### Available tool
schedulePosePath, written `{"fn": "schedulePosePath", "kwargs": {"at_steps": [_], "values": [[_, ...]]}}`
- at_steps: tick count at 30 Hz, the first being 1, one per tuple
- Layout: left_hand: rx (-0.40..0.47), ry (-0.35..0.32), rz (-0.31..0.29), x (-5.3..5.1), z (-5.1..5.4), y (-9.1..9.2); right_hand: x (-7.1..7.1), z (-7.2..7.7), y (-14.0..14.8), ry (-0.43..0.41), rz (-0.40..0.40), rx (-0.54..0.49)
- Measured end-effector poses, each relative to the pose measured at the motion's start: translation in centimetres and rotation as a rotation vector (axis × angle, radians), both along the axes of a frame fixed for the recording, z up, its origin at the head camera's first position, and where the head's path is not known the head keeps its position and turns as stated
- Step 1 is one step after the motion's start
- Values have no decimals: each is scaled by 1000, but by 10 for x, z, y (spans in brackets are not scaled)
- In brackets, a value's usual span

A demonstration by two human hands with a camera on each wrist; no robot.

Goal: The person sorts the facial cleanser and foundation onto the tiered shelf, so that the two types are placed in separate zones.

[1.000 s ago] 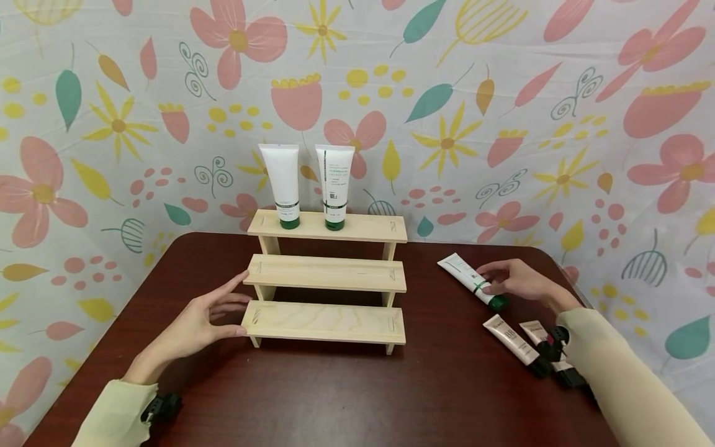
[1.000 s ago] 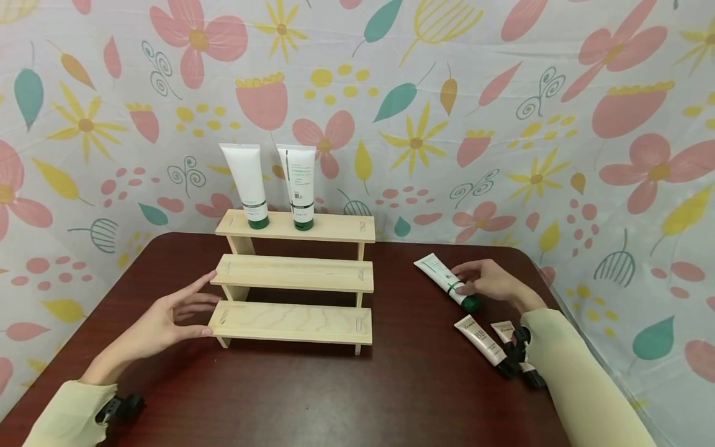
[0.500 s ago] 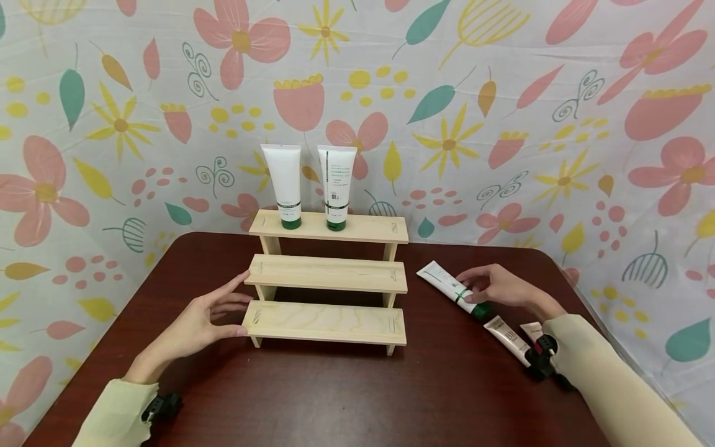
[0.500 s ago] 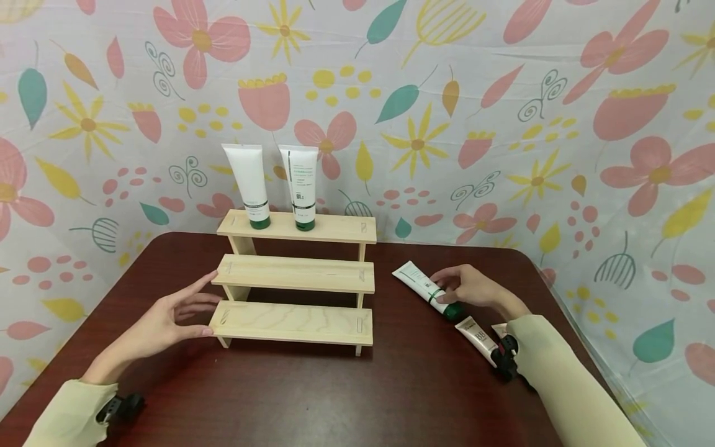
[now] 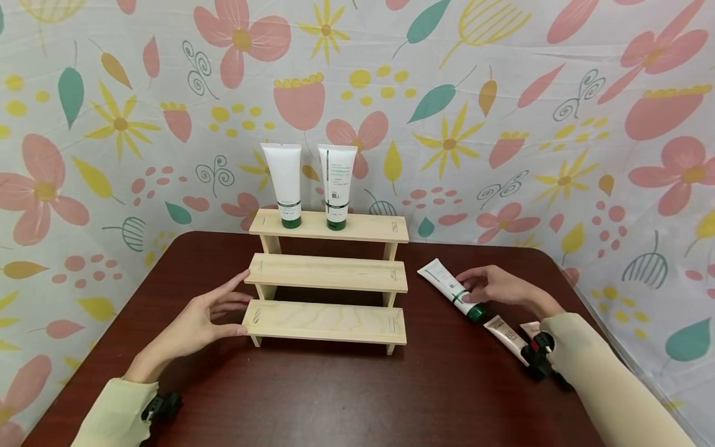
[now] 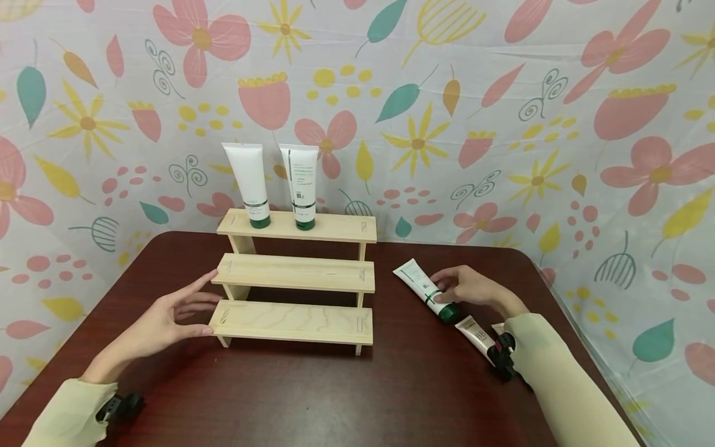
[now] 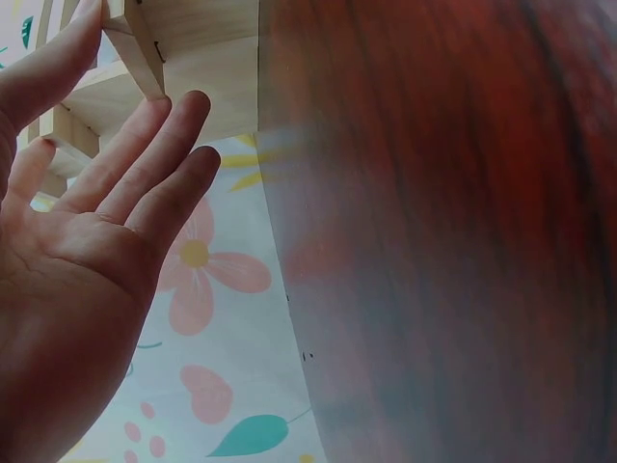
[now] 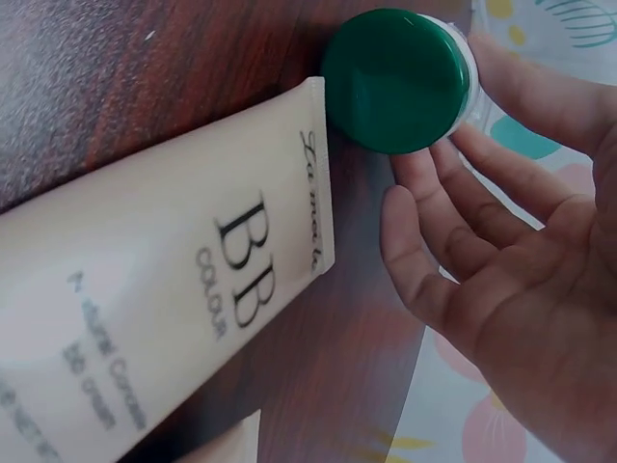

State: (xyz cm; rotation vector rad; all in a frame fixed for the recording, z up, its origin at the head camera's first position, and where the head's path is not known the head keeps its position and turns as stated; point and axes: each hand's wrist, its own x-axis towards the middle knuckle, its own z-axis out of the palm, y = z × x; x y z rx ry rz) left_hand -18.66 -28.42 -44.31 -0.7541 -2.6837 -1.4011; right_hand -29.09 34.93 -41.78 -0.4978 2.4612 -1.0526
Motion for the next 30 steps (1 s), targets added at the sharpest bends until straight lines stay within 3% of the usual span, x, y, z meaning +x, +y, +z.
{"fn": "schedulePosePath", "kwargs": {"at_steps": [10,22,30], "values": [[-10,-4,-2,0,0,0,-1,0,-7,-52,-23,42],[-11,-3,-6,0,-1,1,-3,-4,-9,-8,25,106],[-12,4,-5,0,-1,0,2,-3,-12,-2,24,96]]}}
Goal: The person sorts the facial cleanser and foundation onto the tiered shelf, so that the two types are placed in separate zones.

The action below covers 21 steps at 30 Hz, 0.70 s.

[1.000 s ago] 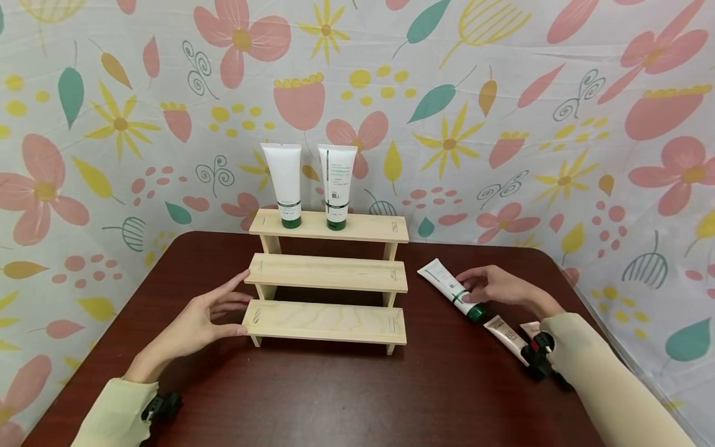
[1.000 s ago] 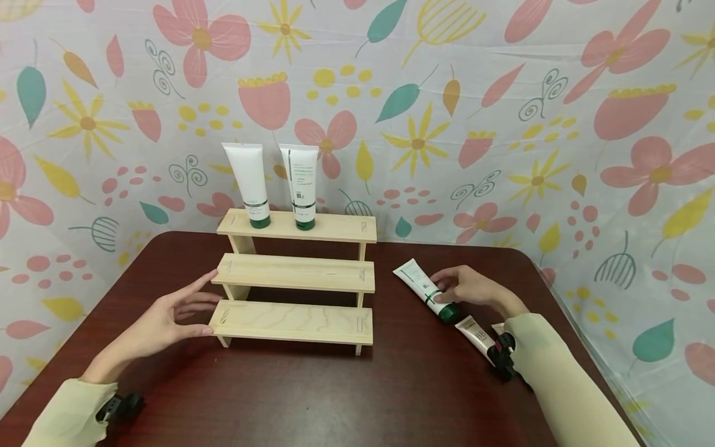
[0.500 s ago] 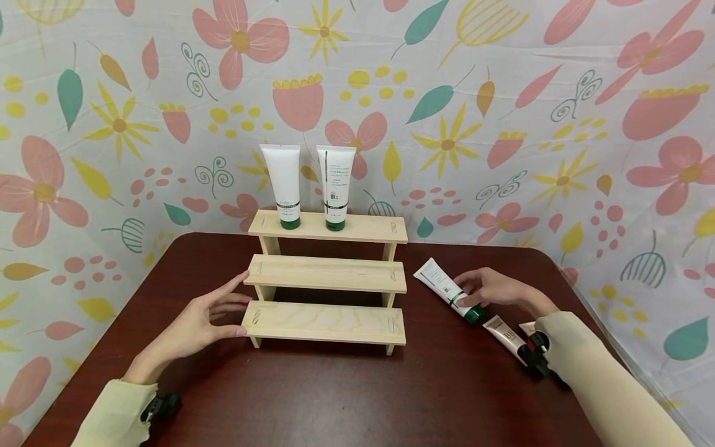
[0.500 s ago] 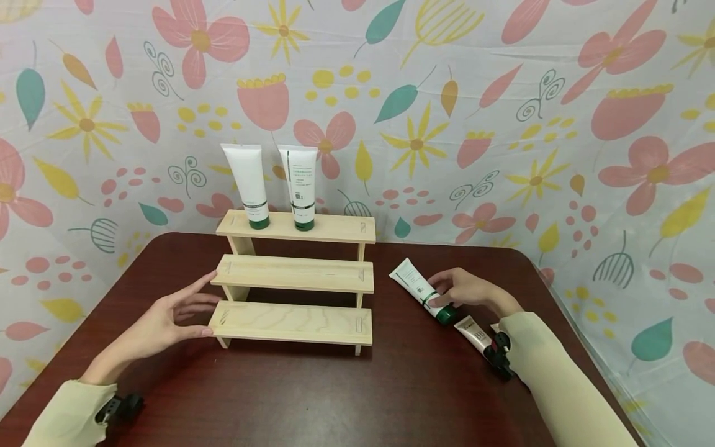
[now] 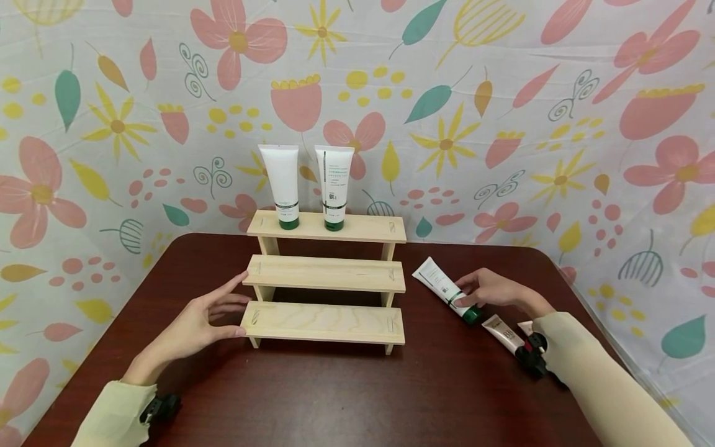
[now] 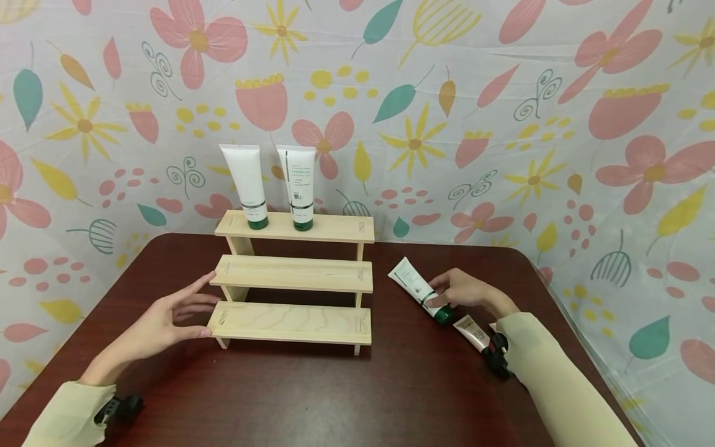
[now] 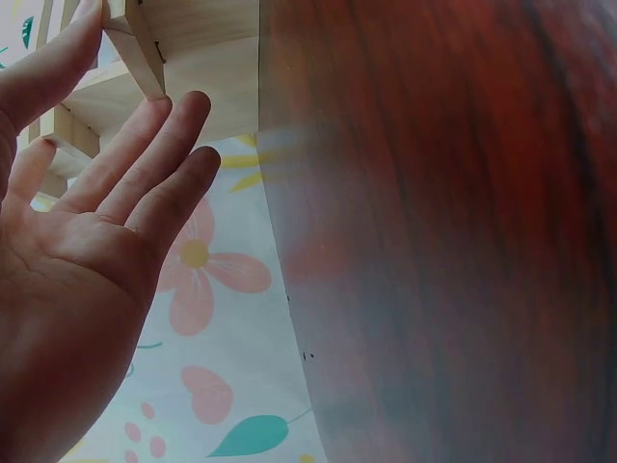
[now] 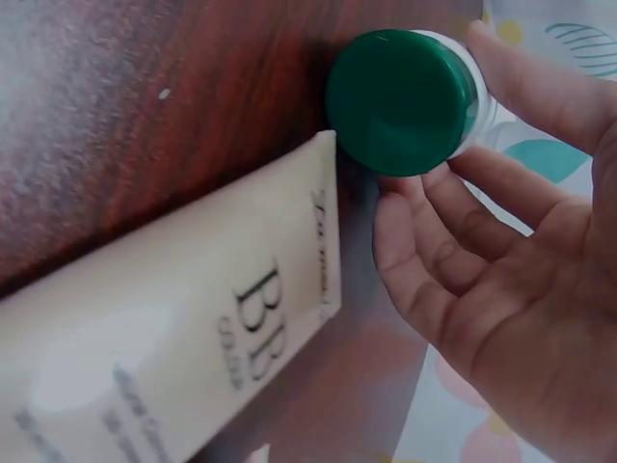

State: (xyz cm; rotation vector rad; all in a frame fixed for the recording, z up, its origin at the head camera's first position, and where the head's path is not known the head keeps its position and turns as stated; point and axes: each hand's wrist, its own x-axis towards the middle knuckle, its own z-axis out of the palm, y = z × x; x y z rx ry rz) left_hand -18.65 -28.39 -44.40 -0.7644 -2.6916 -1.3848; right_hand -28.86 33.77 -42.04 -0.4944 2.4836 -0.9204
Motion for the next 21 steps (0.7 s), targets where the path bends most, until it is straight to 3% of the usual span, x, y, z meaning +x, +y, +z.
{"fn": "schedulePosePath", "kwargs": {"at_steps": [9,21], "values": [[-4,5,6,1,2,1,13,-1,2,11,-70,-68],[7,-8,5,1,3,1,35,14,-8,238,-224,-135]]}}
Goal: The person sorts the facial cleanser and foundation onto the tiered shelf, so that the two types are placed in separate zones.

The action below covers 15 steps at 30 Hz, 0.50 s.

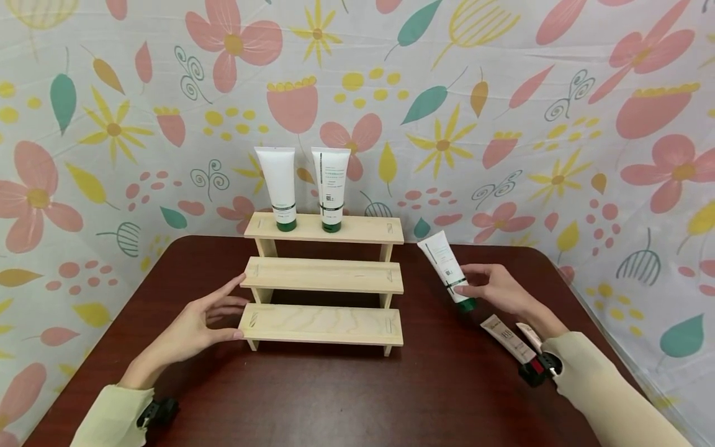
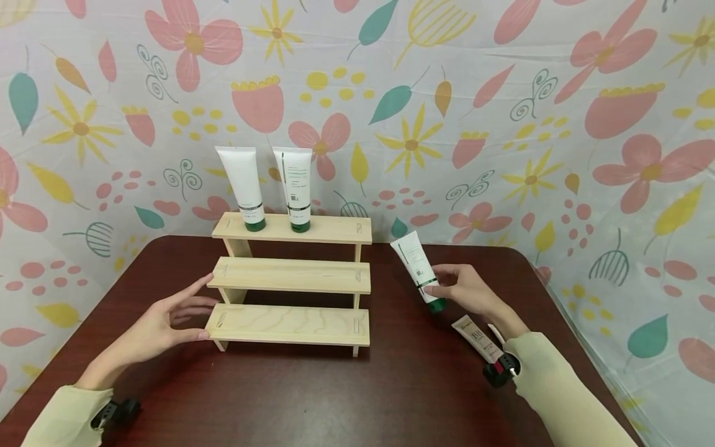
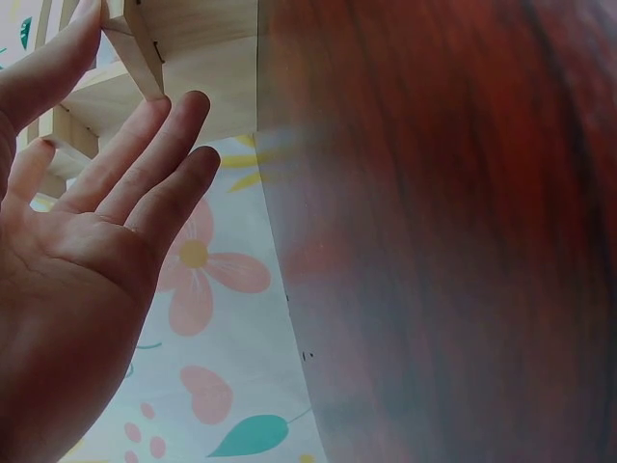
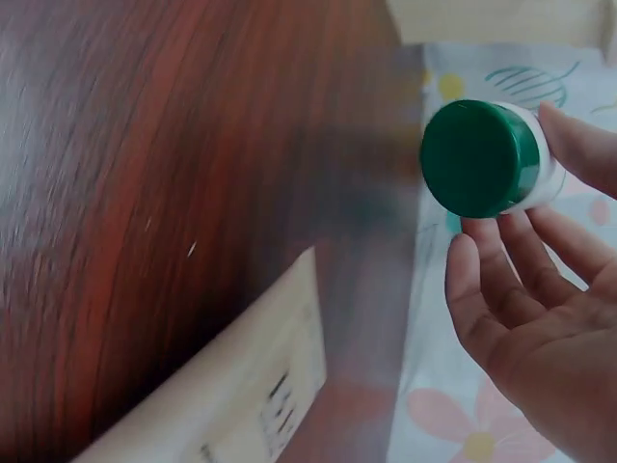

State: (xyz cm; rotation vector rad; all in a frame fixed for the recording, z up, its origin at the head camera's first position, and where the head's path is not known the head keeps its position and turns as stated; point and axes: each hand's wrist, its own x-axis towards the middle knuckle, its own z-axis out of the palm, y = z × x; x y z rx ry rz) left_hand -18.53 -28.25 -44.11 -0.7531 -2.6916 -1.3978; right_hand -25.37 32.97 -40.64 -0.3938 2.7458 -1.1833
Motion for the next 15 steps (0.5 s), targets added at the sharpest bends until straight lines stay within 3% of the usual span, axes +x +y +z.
{"fn": "schedulePosePath", "kwargs": {"at_steps": [15], "values": [[-6,-4,4,-1,0,0,24,61,-45,137,-73,-270]]}}
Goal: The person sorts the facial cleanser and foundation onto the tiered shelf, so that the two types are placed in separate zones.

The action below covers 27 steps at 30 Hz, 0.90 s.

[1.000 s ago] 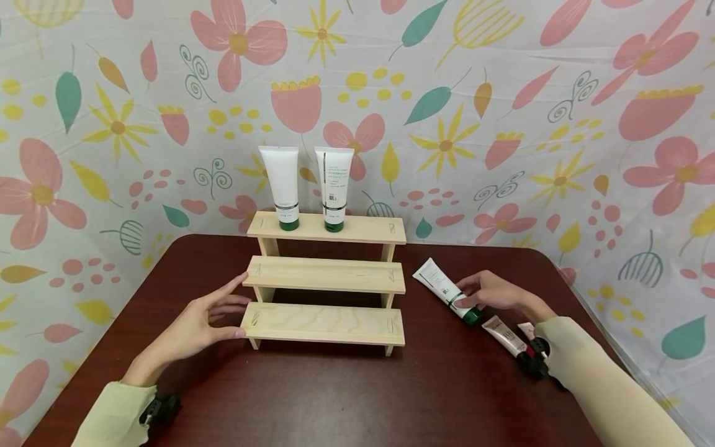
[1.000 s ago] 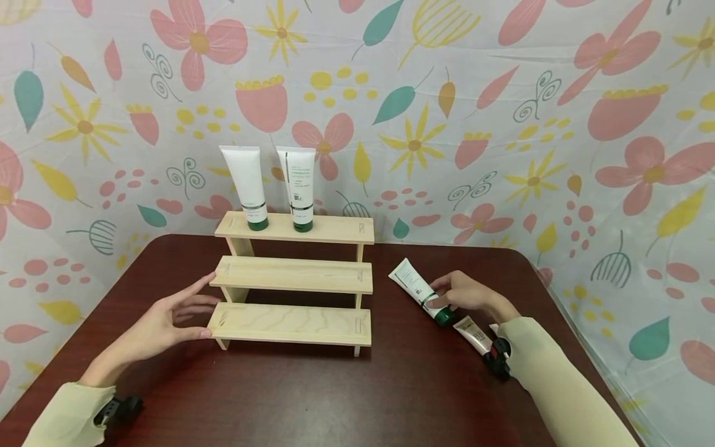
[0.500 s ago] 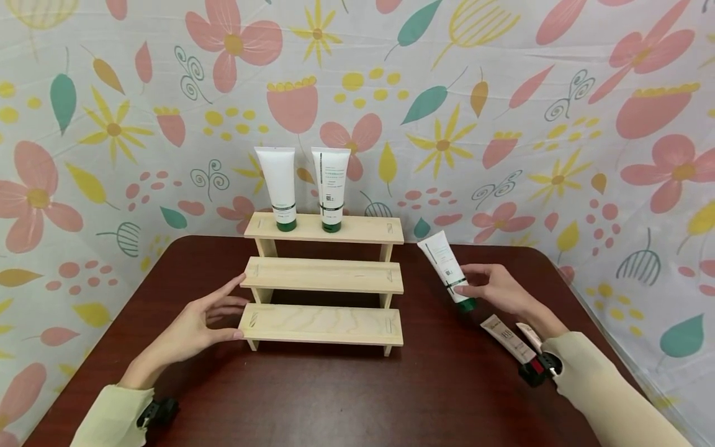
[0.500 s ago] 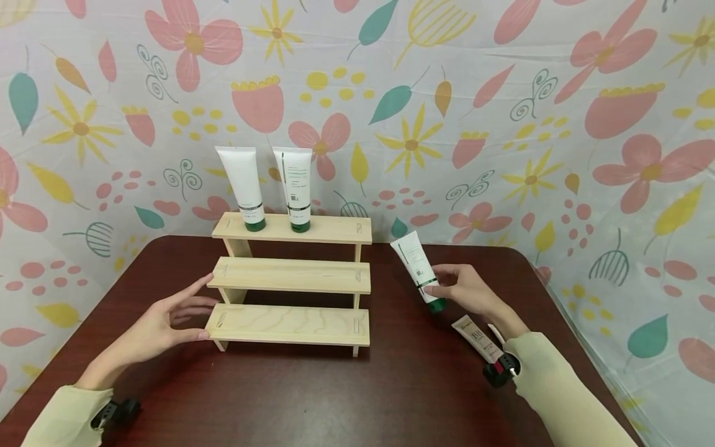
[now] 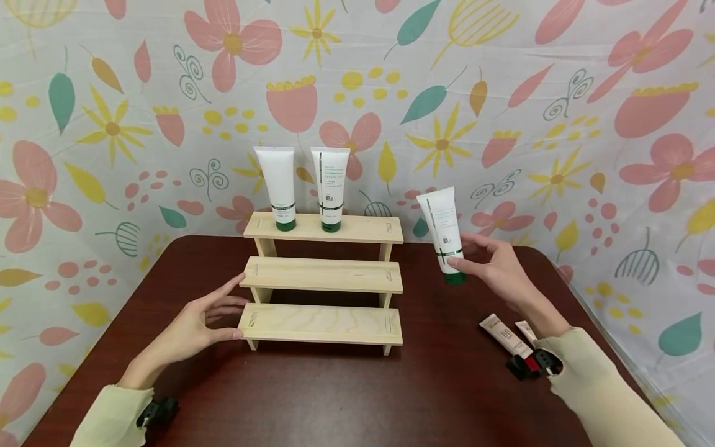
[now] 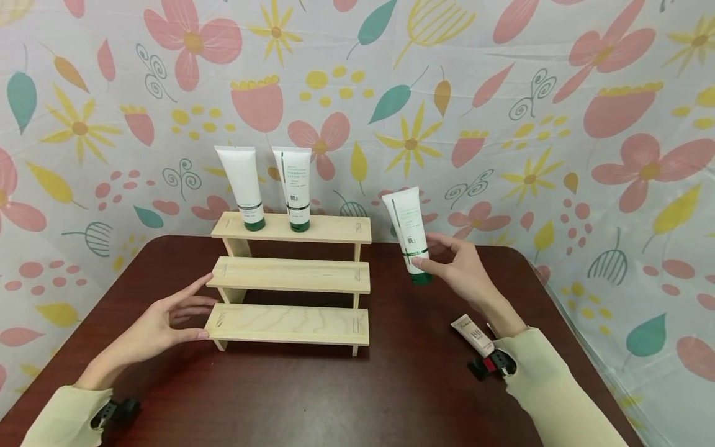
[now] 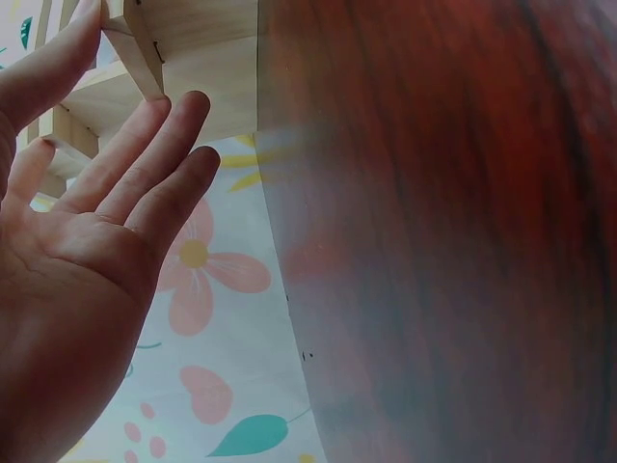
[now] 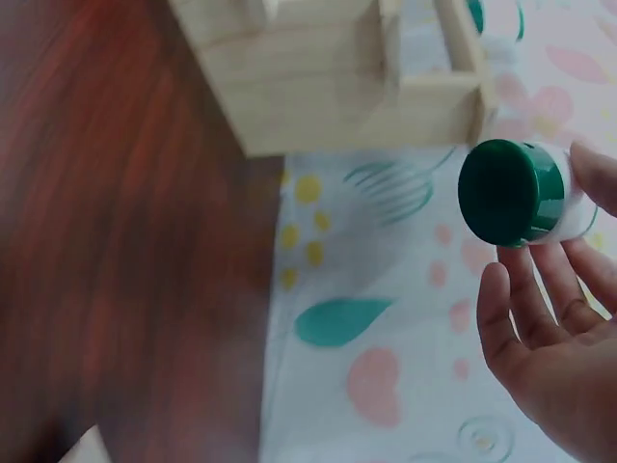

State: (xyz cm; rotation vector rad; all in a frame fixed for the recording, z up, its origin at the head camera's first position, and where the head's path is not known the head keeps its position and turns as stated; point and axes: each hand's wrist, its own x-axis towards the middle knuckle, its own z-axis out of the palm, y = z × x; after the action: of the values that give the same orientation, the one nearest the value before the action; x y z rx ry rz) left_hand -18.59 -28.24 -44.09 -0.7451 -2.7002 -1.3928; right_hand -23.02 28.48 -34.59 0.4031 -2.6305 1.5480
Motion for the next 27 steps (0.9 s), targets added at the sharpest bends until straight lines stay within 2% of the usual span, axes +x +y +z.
{"fn": "schedulePosePath", "kwargs": {"at_steps": [6,15,20,24,27], "values": [[-2,2,0,1,-1,-1,-1,14,-28,103,25,-90],[8,11,-13,-1,-2,-1,-19,26,-64,187,76,-220],[10,6,-15,-1,-3,-2,-28,29,-80,228,49,-224],[13,4,-21,-1,-3,-1,-37,30,-92,293,13,-215],[16,4,-22,-1,-3,-1,-44,30,-101,338,22,-230]]}}
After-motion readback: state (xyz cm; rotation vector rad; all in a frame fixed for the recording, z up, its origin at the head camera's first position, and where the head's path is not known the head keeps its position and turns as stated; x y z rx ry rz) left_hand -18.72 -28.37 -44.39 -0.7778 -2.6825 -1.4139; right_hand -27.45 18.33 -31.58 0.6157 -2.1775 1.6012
